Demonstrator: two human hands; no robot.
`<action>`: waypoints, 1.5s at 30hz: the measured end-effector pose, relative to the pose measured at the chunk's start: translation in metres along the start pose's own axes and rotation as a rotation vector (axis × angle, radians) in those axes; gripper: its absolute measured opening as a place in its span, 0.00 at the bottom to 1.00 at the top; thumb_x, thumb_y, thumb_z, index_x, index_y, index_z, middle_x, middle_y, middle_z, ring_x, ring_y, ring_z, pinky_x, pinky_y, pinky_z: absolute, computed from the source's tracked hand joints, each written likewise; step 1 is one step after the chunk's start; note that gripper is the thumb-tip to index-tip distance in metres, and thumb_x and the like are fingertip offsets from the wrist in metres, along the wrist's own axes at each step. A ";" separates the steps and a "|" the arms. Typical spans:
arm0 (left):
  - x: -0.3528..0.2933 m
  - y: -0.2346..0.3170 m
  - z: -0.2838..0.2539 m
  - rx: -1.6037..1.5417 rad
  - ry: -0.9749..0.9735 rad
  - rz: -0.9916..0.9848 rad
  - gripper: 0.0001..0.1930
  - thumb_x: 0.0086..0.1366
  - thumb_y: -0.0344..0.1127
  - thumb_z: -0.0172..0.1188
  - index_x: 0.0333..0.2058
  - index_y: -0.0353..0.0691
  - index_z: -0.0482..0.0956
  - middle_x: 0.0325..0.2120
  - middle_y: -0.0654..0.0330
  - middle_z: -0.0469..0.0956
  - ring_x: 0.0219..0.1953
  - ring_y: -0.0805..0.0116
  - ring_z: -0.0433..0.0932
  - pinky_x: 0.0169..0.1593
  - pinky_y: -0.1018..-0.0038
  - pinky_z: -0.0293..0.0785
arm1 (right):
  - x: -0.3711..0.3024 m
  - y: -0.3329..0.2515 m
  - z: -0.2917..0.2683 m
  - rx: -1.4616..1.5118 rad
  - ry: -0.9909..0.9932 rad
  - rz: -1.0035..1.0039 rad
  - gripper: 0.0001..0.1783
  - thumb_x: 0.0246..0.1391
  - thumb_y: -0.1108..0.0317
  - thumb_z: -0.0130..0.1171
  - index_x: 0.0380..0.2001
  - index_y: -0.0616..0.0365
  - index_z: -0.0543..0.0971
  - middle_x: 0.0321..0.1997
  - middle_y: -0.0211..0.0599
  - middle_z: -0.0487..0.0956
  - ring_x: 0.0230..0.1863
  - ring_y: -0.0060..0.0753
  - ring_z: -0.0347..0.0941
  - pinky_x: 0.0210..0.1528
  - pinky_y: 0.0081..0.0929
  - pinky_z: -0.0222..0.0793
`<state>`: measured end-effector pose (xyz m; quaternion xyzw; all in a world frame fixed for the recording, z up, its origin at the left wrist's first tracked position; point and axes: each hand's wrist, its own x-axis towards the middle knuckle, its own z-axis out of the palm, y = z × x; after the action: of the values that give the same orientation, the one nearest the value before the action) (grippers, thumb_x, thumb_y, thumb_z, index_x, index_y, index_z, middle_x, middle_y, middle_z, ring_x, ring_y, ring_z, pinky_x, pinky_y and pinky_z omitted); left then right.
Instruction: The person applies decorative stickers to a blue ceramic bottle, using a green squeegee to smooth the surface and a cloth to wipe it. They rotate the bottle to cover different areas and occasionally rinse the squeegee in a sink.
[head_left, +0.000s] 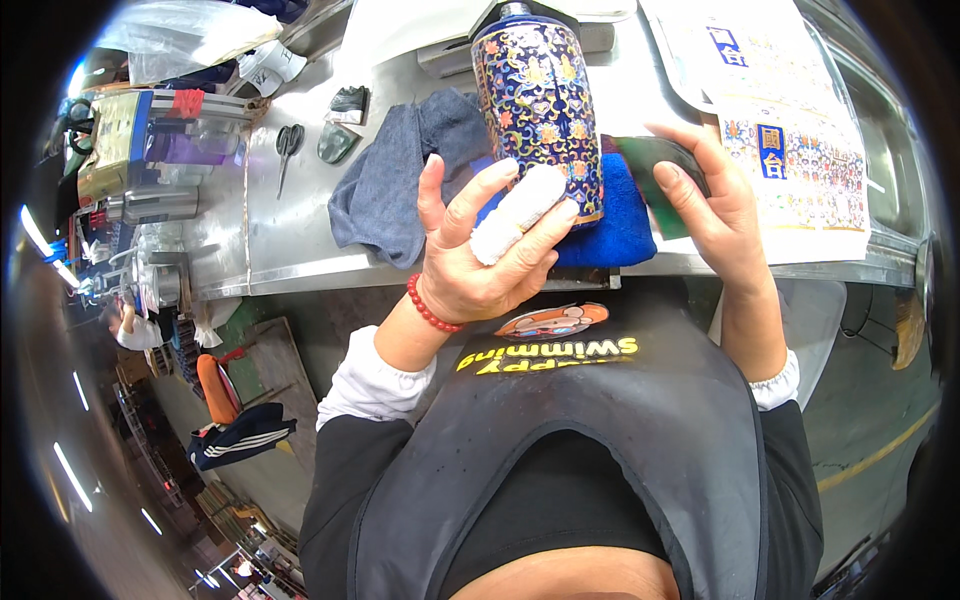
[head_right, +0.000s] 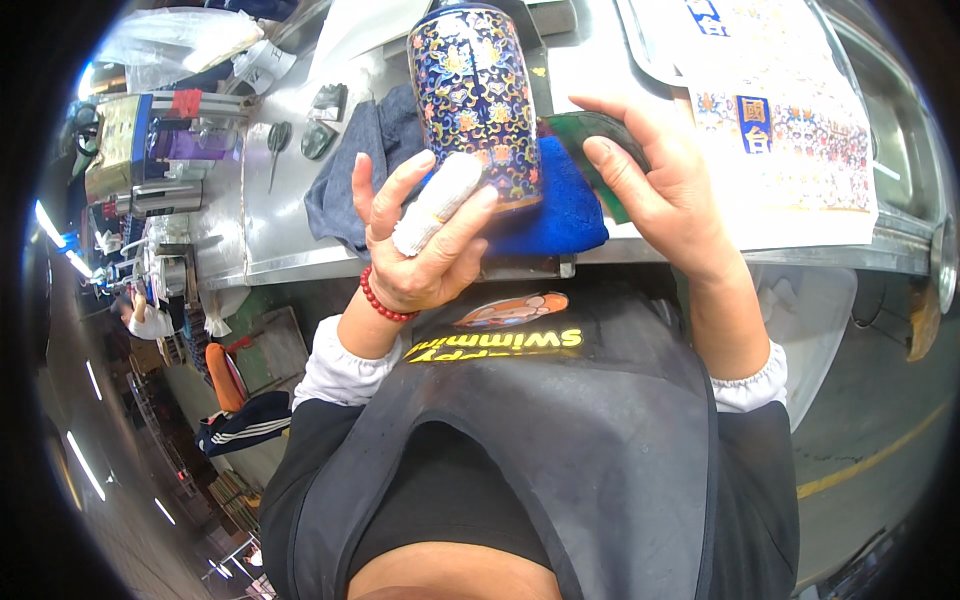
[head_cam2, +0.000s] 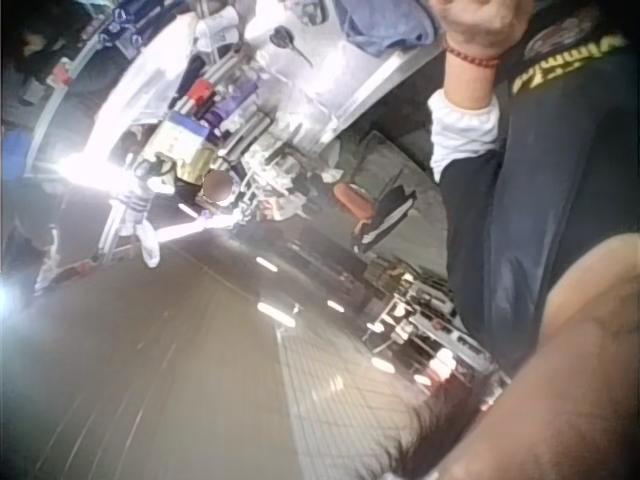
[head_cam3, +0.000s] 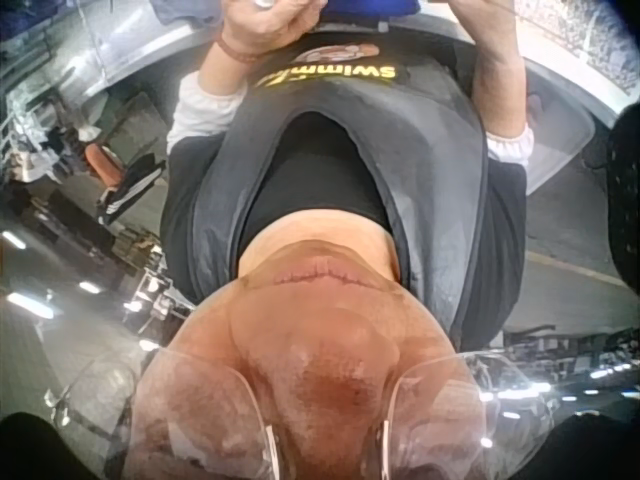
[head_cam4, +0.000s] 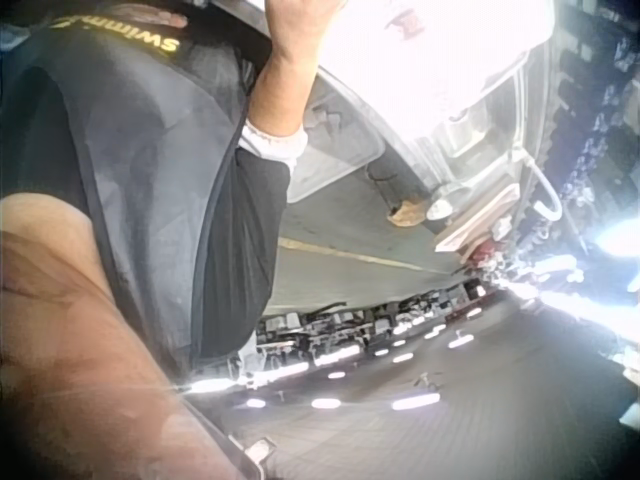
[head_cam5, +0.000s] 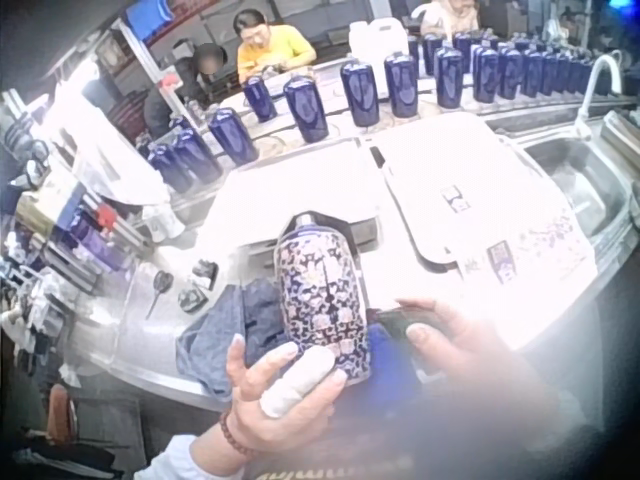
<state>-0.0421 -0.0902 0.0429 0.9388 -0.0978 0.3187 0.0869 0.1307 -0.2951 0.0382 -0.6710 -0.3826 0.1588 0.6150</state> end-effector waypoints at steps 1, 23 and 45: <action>-0.001 0.001 -0.001 -0.019 -0.012 -0.014 0.18 0.57 0.36 0.67 0.47 0.52 0.88 0.51 0.68 0.84 0.61 0.60 0.72 0.75 0.41 0.40 | 0.000 0.001 0.000 0.008 -0.034 0.037 0.18 0.69 0.75 0.53 0.59 0.63 0.76 0.52 0.39 0.81 0.48 0.23 0.77 0.48 0.23 0.77; -0.004 -0.018 0.007 0.112 0.099 0.191 0.13 0.59 0.39 0.68 0.43 0.63 0.87 0.48 0.76 0.82 0.59 0.66 0.69 0.74 0.40 0.44 | -0.030 -0.001 0.023 -0.629 -0.094 -0.475 0.30 0.44 0.74 0.60 0.55 0.45 0.83 0.61 0.51 0.75 0.56 0.52 0.74 0.56 0.45 0.73; 0.031 -0.007 -0.007 0.157 -0.250 -0.097 0.50 0.64 0.80 0.38 0.62 0.38 0.77 0.61 0.50 0.74 0.70 0.46 0.57 0.74 0.40 0.26 | 0.000 0.003 0.025 -0.497 -0.087 -0.345 0.33 0.53 0.71 0.67 0.64 0.57 0.74 0.64 0.53 0.71 0.59 0.57 0.72 0.60 0.45 0.70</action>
<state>-0.0205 -0.0855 0.0665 0.9787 -0.0374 0.2015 0.0155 0.1141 -0.2774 0.0309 -0.7185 -0.5441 -0.0177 0.4328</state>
